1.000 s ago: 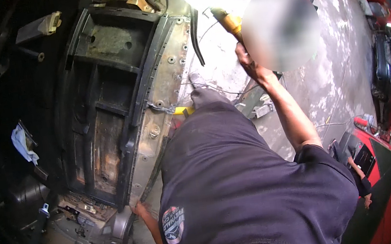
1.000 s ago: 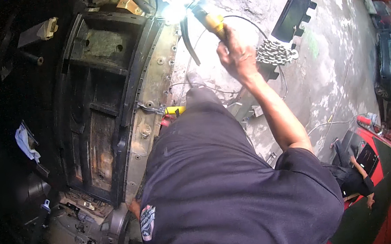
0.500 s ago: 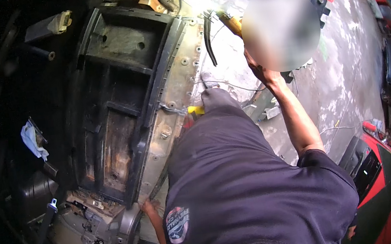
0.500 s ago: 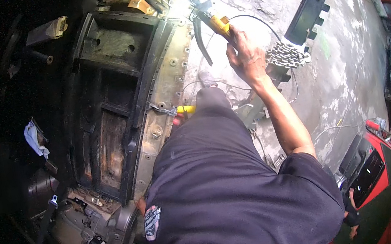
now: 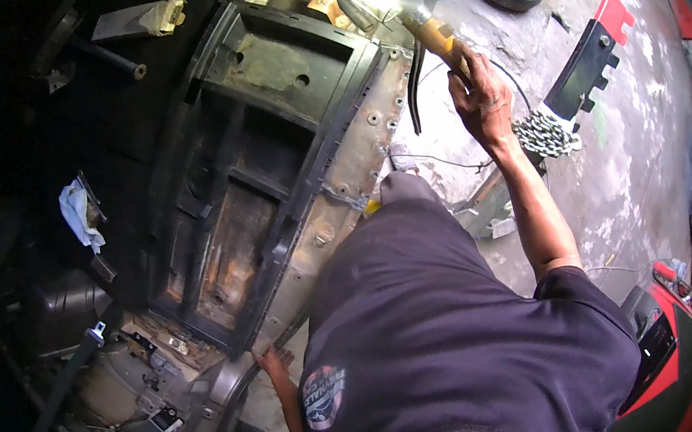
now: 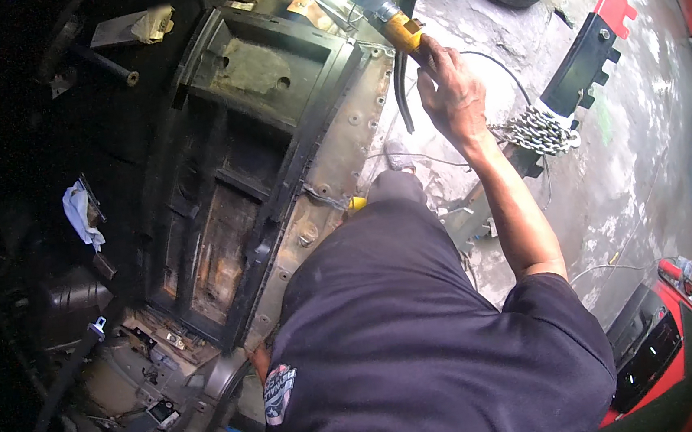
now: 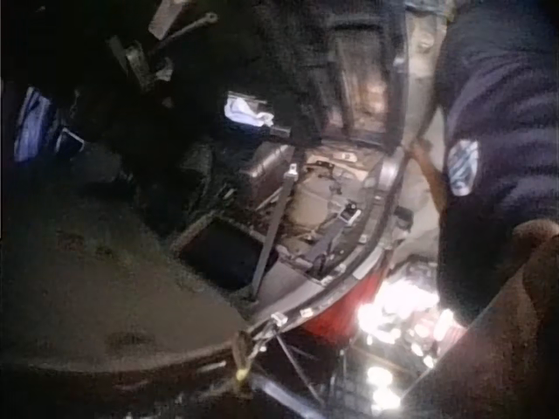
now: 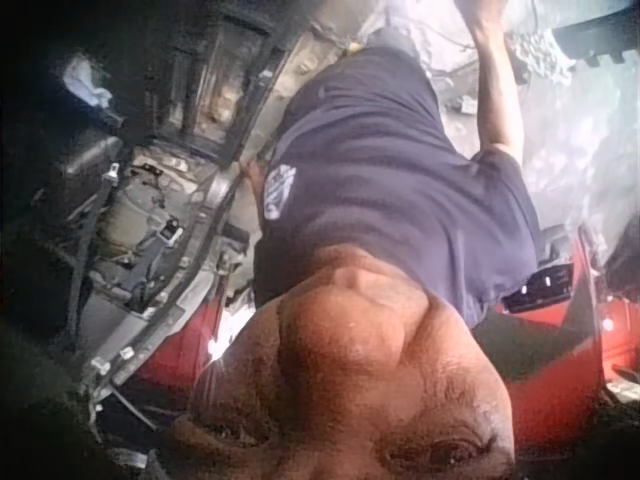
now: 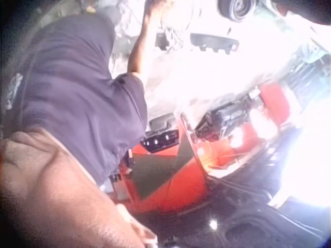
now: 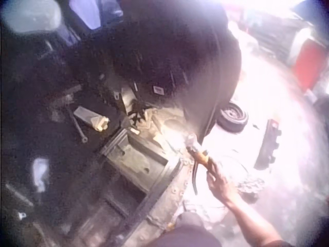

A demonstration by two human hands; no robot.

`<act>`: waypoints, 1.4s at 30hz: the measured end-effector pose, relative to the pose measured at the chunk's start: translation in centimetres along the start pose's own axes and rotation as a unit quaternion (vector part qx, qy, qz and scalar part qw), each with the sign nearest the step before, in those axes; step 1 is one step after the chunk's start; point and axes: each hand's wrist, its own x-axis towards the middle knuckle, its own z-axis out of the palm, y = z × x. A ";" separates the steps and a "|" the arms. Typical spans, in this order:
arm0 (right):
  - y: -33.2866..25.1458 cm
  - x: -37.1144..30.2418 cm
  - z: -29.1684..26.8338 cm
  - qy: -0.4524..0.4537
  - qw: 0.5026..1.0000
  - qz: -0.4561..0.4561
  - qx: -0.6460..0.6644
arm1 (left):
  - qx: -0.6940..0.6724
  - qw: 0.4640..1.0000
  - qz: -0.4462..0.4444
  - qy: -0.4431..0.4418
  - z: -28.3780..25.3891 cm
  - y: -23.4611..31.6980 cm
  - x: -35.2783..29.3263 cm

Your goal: The person positions a large black plastic trim piece into the rear interior of a vehicle, aligning it with mounting holes and pressing it into place before using a hand tool to secure it.

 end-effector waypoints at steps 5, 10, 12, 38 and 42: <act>0.0 1.2 0.3 0.016 1.000 0.016 0.010 | -0.004 1.000 -0.001 -0.003 0.6 0.4 -0.7; -1.5 1.5 1.3 -0.008 0.999 0.020 0.031 | -0.011 1.000 -0.002 0.001 0.7 0.4 -1.1; -2.4 1.8 1.5 -0.047 0.997 0.028 0.045 | -0.014 1.000 -0.003 0.002 0.5 0.5 -1.0; -1.1 6.3 2.1 0.015 1.000 0.012 0.019 | -0.009 1.000 -0.016 -0.008 1.5 0.8 0.3; -1.7 6.3 2.0 0.013 0.999 0.013 0.033 | -0.013 1.000 -0.012 -0.008 1.6 0.6 0.2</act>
